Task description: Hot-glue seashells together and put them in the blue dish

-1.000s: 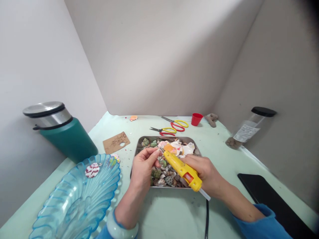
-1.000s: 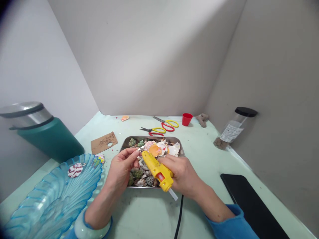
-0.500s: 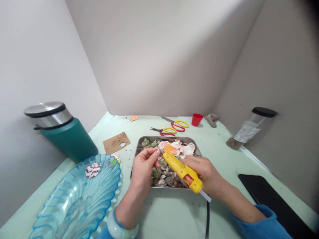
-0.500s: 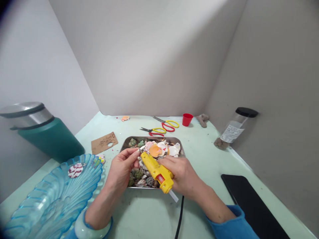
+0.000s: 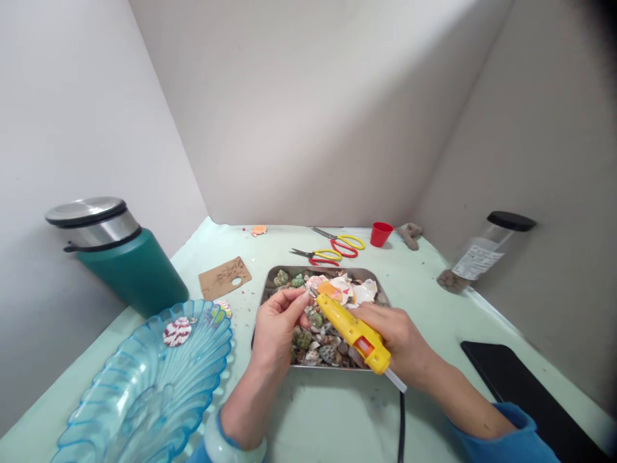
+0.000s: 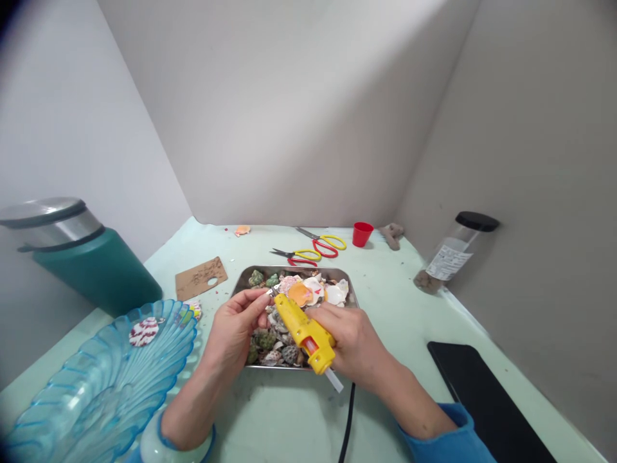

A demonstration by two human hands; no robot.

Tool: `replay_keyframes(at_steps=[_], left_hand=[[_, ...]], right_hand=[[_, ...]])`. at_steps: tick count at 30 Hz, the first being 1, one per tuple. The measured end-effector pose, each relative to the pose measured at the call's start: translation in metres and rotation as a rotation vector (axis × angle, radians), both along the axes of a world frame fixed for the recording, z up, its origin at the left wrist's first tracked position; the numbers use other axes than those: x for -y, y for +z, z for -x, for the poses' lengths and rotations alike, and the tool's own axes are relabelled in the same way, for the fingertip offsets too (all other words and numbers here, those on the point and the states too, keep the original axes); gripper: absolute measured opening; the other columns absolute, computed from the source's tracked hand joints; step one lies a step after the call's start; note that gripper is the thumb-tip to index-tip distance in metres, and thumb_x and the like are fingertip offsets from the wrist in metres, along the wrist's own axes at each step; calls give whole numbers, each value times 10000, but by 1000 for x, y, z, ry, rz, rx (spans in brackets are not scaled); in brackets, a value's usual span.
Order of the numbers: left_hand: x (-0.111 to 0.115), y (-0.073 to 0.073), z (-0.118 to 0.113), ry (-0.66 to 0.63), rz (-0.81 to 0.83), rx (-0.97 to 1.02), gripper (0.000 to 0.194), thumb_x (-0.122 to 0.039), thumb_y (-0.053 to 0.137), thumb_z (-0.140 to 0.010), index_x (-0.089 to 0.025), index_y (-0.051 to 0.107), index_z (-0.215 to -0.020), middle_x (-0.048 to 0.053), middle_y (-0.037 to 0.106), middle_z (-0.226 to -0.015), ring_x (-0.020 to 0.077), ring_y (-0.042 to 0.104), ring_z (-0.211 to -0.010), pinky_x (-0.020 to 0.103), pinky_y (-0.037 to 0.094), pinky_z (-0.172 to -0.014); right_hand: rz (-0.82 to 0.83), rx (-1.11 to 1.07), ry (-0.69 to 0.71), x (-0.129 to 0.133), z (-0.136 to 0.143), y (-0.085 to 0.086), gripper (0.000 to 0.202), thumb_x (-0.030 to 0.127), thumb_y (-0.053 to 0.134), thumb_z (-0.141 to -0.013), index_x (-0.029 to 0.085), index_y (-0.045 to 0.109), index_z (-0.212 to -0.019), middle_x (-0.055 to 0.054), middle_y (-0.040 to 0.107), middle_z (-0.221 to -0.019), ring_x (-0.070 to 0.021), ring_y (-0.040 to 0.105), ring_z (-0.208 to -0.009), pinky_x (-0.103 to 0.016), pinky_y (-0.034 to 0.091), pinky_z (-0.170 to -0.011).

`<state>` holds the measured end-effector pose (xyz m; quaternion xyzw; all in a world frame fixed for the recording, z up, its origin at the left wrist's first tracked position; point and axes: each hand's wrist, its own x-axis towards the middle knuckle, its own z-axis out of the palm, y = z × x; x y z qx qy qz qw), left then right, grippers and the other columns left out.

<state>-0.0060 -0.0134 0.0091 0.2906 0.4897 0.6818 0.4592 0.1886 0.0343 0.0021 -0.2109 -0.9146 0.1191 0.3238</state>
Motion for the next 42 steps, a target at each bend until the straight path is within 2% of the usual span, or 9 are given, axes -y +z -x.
replay_keyframes(at_steps=[3, 6, 13, 21, 25, 32, 38, 42], left_hand=[[0, 1, 0, 6, 3, -4, 241, -300, 793, -630, -127, 711, -775, 9, 675, -666, 43, 476, -430, 187, 362, -473], [0, 1, 0, 7, 5, 5, 253, -304, 798, -621, -127, 711, -779, 6, 671, -659, 46, 479, -427, 187, 351, -461], [-1, -1, 1, -2, 8, 12, 243, -292, 788, -639, -118, 707, -788, -48, 565, -485, 53, 471, -423, 177, 352, -483], [0, 0, 1, 8, 1, 30, 238, -268, 801, -610, -120, 702, -766, 8, 678, -669, 46, 472, -422, 197, 379, -478], [-1, 0, 0, 10, 5, 35, 241, -275, 805, -607, -129, 705, -770, -4, 674, -671, 44, 477, -420, 195, 380, -476], [-1, 0, 1, 17, 11, 52, 263, -278, 819, -583, -116, 711, -759, -47, 576, -512, 50, 468, -411, 183, 370, -467], [-2, -1, 2, -29, -7, 102, 256, -278, 814, -605, -120, 710, -778, -6, 665, -653, 35, 475, -409, 183, 405, -460], [-1, -1, 2, -30, -16, 108, 224, -257, 804, -619, -122, 709, -771, 0, 677, -680, 29, 476, -409, 177, 411, -458]], right_hand=[[3, -29, -29, 0, 0, 0, 46, 224, 568, -847, 188, 567, -876, -3, 533, -680, -137, 454, -559, -243, 333, -514], [-5, -32, 9, -1, 1, 1, 59, 224, 561, -850, 183, 574, -890, -8, 551, -680, -141, 476, -569, -243, 351, -524], [4, 0, 59, -1, -1, 0, 150, 262, 547, -883, 157, 597, -979, -52, 621, -737, -160, 544, -619, -255, 386, -565], [-45, -45, -21, 0, 2, 1, 70, 248, 566, -855, 182, 577, -877, -4, 554, -667, -133, 471, -550, -237, 348, -509], [-37, -22, 6, 0, 1, 1, 112, 245, 565, -851, 179, 586, -938, -13, 573, -686, -145, 501, -577, -241, 368, -528], [-2, -3, 30, -1, -1, -2, 118, 265, 542, -882, 175, 589, -942, -25, 583, -695, -147, 505, -585, -248, 374, -541], [-15, -12, 6, 0, 0, -2, 122, 241, 546, -872, 176, 580, -970, -16, 569, -694, -144, 487, -577, -249, 357, -529], [-11, -47, -10, 0, 1, 0, 57, 230, 556, -855, 188, 565, -893, -15, 570, -695, -139, 482, -571, -242, 358, -519]])
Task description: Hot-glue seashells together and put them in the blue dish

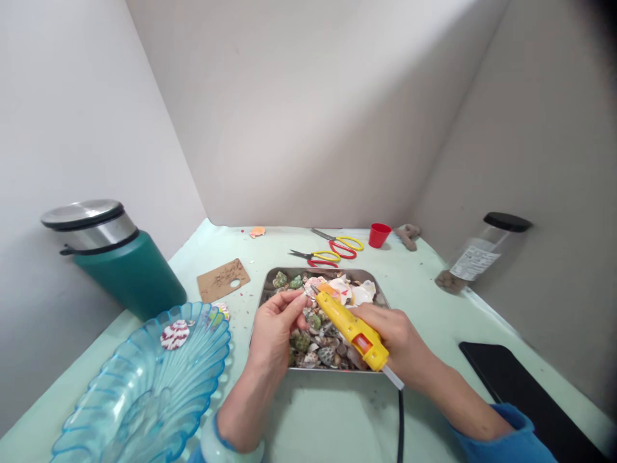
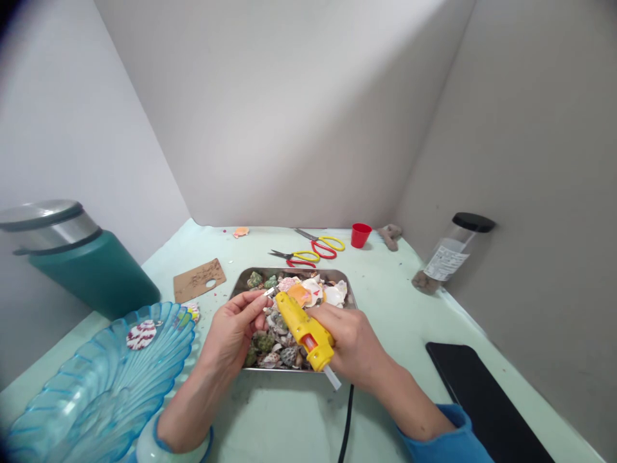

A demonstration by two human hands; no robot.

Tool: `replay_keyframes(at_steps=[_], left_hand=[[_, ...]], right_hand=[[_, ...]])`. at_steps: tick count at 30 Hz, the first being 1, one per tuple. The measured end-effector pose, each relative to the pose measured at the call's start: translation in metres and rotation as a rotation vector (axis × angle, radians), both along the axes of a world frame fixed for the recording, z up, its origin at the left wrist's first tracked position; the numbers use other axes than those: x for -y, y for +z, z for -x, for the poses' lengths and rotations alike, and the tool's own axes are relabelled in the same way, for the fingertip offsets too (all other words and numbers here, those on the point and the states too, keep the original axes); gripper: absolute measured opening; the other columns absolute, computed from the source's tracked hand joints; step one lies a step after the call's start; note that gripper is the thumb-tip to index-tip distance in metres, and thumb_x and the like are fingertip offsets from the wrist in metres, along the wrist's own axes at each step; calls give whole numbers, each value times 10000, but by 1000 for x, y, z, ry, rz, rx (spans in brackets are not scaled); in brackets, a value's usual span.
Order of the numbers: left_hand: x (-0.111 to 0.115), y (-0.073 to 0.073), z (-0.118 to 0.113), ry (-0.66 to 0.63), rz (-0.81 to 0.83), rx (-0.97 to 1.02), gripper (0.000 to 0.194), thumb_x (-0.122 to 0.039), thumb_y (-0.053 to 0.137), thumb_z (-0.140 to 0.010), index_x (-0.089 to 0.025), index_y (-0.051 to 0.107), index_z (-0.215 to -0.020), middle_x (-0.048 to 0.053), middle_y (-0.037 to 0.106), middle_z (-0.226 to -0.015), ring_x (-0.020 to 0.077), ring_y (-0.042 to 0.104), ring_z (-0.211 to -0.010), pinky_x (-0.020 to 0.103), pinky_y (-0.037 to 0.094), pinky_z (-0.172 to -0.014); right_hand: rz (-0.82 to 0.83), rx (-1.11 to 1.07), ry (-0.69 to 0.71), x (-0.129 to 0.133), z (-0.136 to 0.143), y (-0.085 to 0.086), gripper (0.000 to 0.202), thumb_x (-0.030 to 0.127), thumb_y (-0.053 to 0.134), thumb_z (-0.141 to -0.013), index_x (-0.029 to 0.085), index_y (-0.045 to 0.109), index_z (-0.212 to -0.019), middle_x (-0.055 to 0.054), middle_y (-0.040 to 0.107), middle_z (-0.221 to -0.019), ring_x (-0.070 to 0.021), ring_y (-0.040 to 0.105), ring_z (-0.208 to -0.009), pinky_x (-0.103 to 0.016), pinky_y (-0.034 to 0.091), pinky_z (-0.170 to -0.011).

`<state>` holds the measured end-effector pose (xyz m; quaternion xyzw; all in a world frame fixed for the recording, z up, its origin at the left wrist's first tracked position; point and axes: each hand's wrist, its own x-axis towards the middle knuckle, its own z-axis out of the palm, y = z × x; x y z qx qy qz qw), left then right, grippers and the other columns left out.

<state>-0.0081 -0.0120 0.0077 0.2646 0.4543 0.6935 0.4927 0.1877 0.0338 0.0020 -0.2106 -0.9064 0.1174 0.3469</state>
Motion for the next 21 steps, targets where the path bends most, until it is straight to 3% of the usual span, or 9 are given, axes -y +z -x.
replay_keyframes(at_steps=[21], left_hand=[[0, -1, 0, -3, 12, 26, 239, -255, 825, -607, -121, 714, -770, -31, 629, -603, 32, 481, -405, 174, 429, -450]], right_hand=[[15, 37, 60, 0, -2, 0, 161, 268, 546, -885, 164, 580, -1003, -53, 637, -751, -159, 548, -612, -257, 402, -556]])
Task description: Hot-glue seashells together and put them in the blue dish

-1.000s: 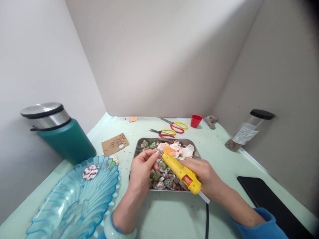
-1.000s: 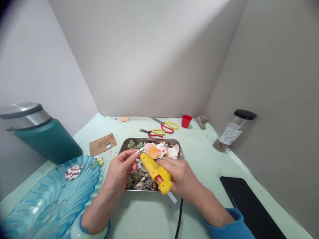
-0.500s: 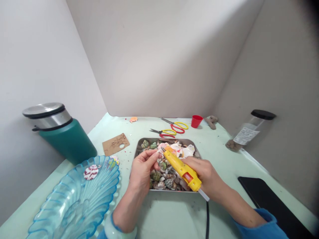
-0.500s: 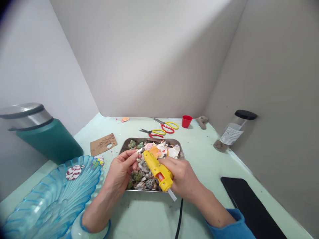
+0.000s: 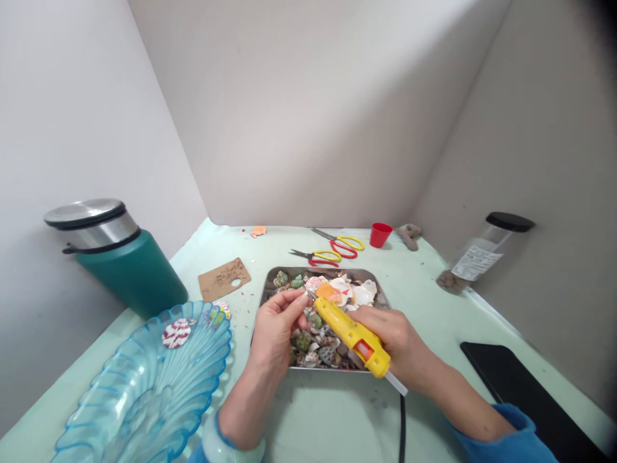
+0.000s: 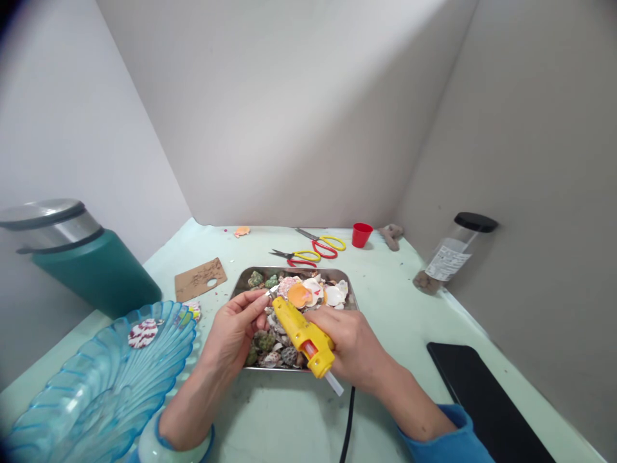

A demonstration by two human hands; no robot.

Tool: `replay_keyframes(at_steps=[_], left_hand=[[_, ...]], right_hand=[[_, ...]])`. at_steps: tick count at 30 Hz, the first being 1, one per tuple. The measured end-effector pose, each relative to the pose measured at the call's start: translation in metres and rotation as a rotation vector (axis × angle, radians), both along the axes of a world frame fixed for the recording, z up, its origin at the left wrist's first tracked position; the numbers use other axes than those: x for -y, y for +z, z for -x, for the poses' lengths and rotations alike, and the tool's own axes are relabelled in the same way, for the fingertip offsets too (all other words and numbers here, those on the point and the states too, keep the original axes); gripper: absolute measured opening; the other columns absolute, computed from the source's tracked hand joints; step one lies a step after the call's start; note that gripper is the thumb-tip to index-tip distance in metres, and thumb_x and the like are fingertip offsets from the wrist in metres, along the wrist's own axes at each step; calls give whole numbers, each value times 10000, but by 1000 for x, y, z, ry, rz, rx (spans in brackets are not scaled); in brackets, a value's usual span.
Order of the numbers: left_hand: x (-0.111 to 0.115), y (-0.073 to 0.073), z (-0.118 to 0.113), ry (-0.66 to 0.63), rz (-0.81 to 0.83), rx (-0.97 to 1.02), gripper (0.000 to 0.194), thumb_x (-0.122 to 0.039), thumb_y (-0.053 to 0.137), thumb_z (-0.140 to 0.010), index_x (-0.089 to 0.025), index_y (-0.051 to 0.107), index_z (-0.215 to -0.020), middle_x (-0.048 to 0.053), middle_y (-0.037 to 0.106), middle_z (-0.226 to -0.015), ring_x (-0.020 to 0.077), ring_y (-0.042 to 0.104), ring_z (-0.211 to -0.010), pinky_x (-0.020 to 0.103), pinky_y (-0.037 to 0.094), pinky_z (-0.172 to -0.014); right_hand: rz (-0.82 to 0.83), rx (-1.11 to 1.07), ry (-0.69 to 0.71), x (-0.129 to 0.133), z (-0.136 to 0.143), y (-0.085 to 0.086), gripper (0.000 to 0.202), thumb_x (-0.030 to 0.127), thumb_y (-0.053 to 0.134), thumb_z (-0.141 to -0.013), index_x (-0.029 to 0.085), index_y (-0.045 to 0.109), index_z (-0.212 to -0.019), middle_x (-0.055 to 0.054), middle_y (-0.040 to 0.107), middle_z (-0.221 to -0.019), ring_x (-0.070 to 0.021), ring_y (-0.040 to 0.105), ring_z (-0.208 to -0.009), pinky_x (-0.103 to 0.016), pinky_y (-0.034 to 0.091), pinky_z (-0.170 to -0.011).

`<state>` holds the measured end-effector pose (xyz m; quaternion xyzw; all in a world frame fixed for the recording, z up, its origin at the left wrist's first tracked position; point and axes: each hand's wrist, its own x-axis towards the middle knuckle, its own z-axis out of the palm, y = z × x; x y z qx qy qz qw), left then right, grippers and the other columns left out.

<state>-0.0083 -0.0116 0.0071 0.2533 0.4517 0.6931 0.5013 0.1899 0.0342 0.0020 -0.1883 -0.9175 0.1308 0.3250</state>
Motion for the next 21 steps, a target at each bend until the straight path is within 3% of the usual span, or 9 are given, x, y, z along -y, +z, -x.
replay_keyframes(at_steps=[12, 21], left_hand=[[2, 1, 0, -4, -20, -11, 237, -255, 819, -615, -120, 715, -779, 2, 681, -688, 30, 480, -412, 174, 444, -452], [0, -2, 1, 9, -20, -8, 237, -258, 830, -607, -132, 724, -777, -32, 640, -646, 31, 483, -409, 173, 449, -446]], right_hand=[[-27, -43, -67, 1, 3, 1, 61, 230, 575, -856, 181, 550, -882, -7, 546, -696, -136, 456, -570, -240, 339, -522], [-1, 2, -2, 0, 2, 1, 127, 253, 541, -884, 160, 581, -961, -31, 588, -712, -153, 505, -594, -254, 374, -551]])
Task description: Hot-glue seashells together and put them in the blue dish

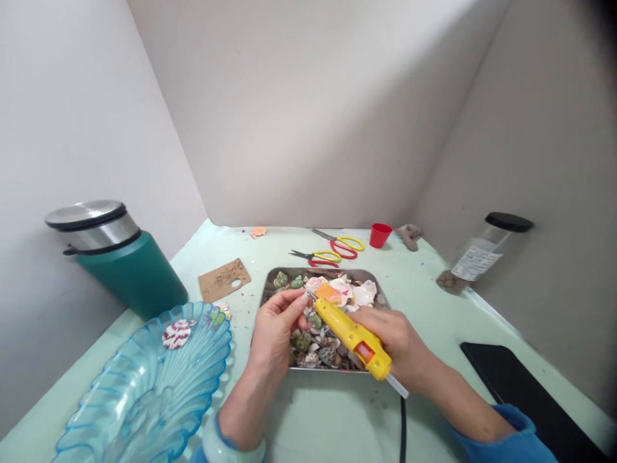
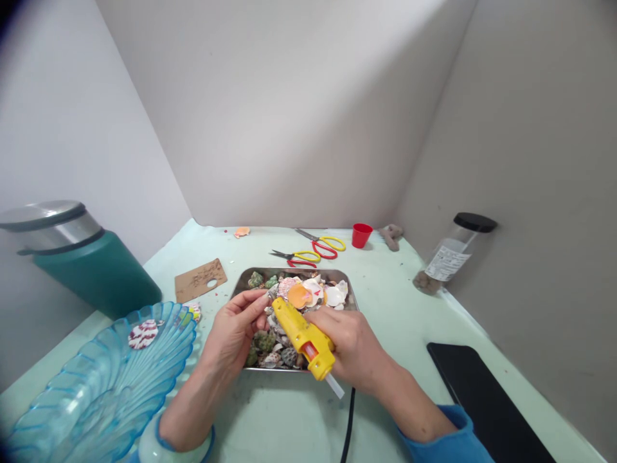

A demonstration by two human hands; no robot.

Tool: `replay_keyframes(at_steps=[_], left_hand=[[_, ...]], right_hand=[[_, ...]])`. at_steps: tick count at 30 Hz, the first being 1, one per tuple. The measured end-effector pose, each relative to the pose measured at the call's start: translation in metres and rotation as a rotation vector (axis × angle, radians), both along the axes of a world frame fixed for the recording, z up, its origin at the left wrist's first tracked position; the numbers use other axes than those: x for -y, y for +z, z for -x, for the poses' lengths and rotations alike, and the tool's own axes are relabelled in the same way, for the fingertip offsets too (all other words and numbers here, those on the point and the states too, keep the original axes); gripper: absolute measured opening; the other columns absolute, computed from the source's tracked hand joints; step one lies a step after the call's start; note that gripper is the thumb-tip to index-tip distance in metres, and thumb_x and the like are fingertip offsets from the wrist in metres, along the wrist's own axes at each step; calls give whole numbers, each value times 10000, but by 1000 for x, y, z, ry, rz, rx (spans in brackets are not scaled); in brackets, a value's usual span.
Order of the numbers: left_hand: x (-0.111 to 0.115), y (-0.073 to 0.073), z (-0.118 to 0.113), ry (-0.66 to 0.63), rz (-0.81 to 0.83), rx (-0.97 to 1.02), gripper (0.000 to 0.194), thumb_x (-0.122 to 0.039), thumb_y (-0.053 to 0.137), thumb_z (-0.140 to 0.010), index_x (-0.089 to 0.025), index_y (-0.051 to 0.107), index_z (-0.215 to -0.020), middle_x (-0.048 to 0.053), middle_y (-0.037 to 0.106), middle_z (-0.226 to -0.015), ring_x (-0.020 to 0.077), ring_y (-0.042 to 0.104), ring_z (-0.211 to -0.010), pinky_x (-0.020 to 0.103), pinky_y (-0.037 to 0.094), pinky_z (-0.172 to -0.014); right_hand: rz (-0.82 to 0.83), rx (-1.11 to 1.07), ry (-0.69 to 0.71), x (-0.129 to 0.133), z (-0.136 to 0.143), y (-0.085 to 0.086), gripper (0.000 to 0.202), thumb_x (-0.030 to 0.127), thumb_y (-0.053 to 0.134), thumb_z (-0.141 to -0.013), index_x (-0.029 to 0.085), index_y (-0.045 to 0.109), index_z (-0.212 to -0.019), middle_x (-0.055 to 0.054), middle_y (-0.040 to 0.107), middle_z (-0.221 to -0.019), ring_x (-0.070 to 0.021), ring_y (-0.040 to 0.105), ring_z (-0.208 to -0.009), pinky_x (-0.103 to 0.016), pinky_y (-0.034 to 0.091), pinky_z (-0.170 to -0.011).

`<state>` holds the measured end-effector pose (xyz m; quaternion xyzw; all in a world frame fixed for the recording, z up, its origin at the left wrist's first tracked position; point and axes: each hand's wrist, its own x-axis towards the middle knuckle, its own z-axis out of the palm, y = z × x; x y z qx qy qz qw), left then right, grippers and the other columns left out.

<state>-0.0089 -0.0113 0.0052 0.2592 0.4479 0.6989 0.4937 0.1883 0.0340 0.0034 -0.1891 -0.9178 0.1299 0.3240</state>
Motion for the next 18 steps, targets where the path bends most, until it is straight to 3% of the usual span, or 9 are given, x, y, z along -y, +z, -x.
replay_keyframes(at_steps=[11, 18], left_hand=[[0, 0, 0, 4, 12, -17, 248, -260, 840, -594, -136, 730, -779, -22, 652, -662, 30, 485, -417, 169, 437, -451], [0, -1, 0, 0, 18, -18, 240, -267, 837, -598, -137, 737, -773, -34, 630, -632, 27, 484, -415, 164, 429, -452]], right_hand=[[-61, -38, -67, 1, 1, -1, 71, 239, 571, -852, 177, 557, -884, -10, 550, -681, -143, 466, -567, -246, 348, -521], [-46, -27, -12, 1, 0, 0, 161, 287, 553, -887, 158, 578, -980, -29, 583, -707, -155, 500, -590, -254, 370, -535]])
